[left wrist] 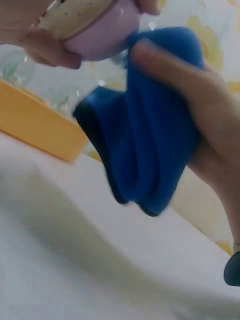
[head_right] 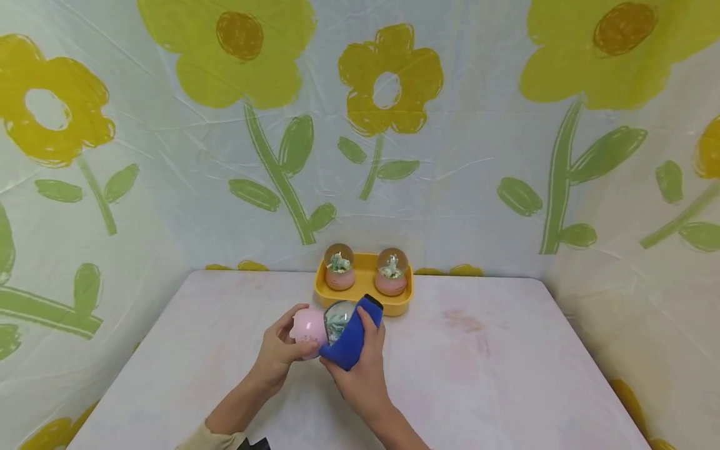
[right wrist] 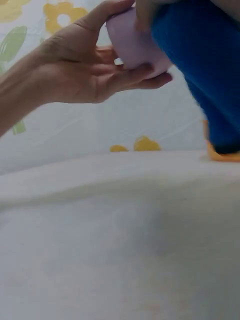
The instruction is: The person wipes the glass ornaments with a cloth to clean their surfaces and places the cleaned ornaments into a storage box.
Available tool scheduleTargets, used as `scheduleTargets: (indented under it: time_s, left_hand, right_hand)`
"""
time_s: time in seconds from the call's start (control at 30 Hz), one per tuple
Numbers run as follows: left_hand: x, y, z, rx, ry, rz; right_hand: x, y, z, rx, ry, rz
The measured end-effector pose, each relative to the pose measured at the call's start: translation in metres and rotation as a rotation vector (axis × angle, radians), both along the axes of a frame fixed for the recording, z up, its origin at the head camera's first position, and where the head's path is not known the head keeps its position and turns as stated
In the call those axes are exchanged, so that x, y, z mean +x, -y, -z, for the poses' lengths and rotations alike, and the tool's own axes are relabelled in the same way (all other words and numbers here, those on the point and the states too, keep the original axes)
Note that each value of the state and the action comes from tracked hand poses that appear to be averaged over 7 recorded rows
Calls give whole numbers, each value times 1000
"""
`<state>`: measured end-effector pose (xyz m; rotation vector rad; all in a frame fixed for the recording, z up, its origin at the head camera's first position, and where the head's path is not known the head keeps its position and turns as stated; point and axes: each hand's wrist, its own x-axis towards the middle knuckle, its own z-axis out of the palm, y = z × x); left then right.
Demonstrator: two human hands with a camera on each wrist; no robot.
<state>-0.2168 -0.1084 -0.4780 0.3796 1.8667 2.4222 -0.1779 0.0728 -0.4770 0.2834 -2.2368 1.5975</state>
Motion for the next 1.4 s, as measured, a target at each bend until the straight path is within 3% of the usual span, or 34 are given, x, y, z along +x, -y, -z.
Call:
scheduleTargets:
  time_s: [0.17, 0.27, 0.37, 0.47, 0.6, 0.7, 0.8, 0.87, 0.93, 1.13, 1.3, 1.4]
  left_hand:
    - [-1, 12, -8, -135, 17, 8]
    - [-3, 19, -14, -197, 0, 62]
    - [-3, 24, -22, -258, -19, 134]
    - [-2, 30, -29, -287, -26, 219]
    - [-7, 37, -33, -263, -38, 328]
    - [-12, 40, -30, -179, -56, 404]
    - [-13, 39, -22, -60, -49, 446]
    - [-12, 38, -17, 15, -17, 445]
    - [-10, 35, -14, 62, 21, 405]
    - [5, 22, -15, 116, 140, 220]
    - [14, 14, -20, 55, 131, 82]
    - [16, 14, -25, -50, 90, 31]
  right_hand:
    - [-2, -7, -5, 355, -51, -67]
    - [-4, -13, -10, 465, -72, -133]
    - [-6, -21, -19, 486, -62, -237]
    - [-10, -29, -28, 434, 15, -385]
    - [-15, -42, -34, 287, 175, -555]
    - [-17, -50, -31, 123, 251, -640]
    - [-15, -51, -24, -56, 263, -676]
    - [-11, -46, -19, -157, 247, -639]
    - [-7, -38, -16, -220, 226, -556]
    - [2, -11, -9, -293, 174, -263]
    - [5, 0, -3, -219, 105, -129]
    - [5, -1, -3, -38, 71, -78]
